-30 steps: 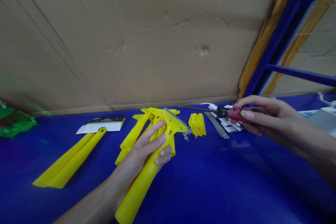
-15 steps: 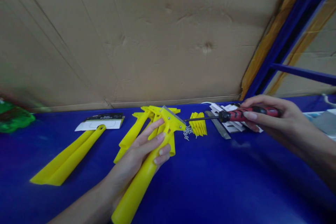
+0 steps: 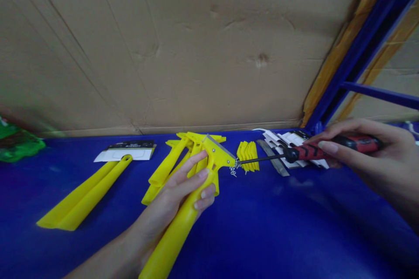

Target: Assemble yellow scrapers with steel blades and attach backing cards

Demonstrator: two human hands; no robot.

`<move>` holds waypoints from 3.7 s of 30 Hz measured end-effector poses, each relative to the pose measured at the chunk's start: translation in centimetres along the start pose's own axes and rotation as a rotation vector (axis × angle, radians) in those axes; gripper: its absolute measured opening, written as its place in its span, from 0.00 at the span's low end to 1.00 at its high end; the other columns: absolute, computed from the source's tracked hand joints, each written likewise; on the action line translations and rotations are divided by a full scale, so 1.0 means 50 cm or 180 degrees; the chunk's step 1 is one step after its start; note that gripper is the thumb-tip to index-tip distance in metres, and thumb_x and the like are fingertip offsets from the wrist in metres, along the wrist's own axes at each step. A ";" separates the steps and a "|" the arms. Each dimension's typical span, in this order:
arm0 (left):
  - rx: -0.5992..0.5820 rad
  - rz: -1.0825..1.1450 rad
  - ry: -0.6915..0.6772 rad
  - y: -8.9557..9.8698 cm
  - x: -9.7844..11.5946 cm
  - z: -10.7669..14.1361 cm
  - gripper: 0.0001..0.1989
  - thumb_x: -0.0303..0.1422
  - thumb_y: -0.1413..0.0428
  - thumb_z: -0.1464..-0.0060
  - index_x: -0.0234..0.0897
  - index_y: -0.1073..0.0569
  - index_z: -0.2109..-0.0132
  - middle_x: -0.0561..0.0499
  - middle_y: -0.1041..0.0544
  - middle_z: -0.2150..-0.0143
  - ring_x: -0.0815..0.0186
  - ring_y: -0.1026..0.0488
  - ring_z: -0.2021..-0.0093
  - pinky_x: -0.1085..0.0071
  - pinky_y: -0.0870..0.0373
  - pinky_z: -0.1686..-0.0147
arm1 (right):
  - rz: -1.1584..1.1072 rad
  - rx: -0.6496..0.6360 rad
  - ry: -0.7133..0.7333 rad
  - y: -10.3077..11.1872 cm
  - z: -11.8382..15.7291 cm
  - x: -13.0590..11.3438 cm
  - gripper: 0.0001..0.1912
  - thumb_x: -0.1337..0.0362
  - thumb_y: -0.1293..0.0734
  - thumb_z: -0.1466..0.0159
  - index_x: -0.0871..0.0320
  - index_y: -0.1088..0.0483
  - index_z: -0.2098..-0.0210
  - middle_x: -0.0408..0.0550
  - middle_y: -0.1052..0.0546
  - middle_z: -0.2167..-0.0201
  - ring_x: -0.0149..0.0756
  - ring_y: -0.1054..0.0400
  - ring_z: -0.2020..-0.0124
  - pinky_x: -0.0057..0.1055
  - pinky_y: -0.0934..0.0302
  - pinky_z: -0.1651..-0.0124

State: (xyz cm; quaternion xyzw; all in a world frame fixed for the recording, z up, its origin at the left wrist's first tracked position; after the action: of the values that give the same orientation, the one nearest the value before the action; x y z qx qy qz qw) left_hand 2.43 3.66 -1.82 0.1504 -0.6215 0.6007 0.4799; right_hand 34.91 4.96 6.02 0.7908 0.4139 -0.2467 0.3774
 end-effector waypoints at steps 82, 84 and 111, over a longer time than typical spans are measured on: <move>0.0317 -0.0223 -0.0096 0.013 -0.004 0.003 0.31 0.33 0.33 0.38 0.43 0.36 0.34 0.58 0.29 0.77 0.73 0.34 0.80 0.75 0.48 0.75 | 0.0411 0.0030 -0.0013 -0.054 0.028 -0.041 0.11 0.49 0.22 0.42 0.44 0.19 0.63 0.43 0.18 0.75 0.40 0.26 0.79 0.33 0.34 0.78; 0.0382 -0.0300 -0.0105 0.012 -0.002 0.005 0.32 0.34 0.33 0.39 0.43 0.37 0.33 0.57 0.28 0.78 0.73 0.34 0.80 0.75 0.48 0.75 | 0.0366 0.0031 -0.0086 -0.053 0.030 -0.034 0.11 0.48 0.24 0.41 0.44 0.20 0.62 0.41 0.23 0.80 0.36 0.31 0.84 0.31 0.37 0.82; 0.0883 -0.0663 -0.0742 -0.015 0.017 0.018 0.30 0.37 0.29 0.46 0.40 0.29 0.39 0.57 0.26 0.73 0.75 0.36 0.80 0.73 0.41 0.75 | -0.0322 -0.0713 -0.1124 -0.103 0.027 0.005 0.27 0.34 0.37 0.33 0.51 0.26 0.62 0.39 0.32 0.86 0.34 0.41 0.88 0.27 0.48 0.86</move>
State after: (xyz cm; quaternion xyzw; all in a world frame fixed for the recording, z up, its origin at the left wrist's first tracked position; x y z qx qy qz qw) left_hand 2.22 3.01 -0.56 0.3470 -0.5652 0.6062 0.4389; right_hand 30.62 5.91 3.01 0.6666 0.4054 -0.3525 0.5167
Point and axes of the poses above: each hand's wrist, its own z-axis away from the middle knuckle, its own y-axis out of the back of the hand, x = y × z, the point moved 5 cm from there along -z, towards the middle knuckle
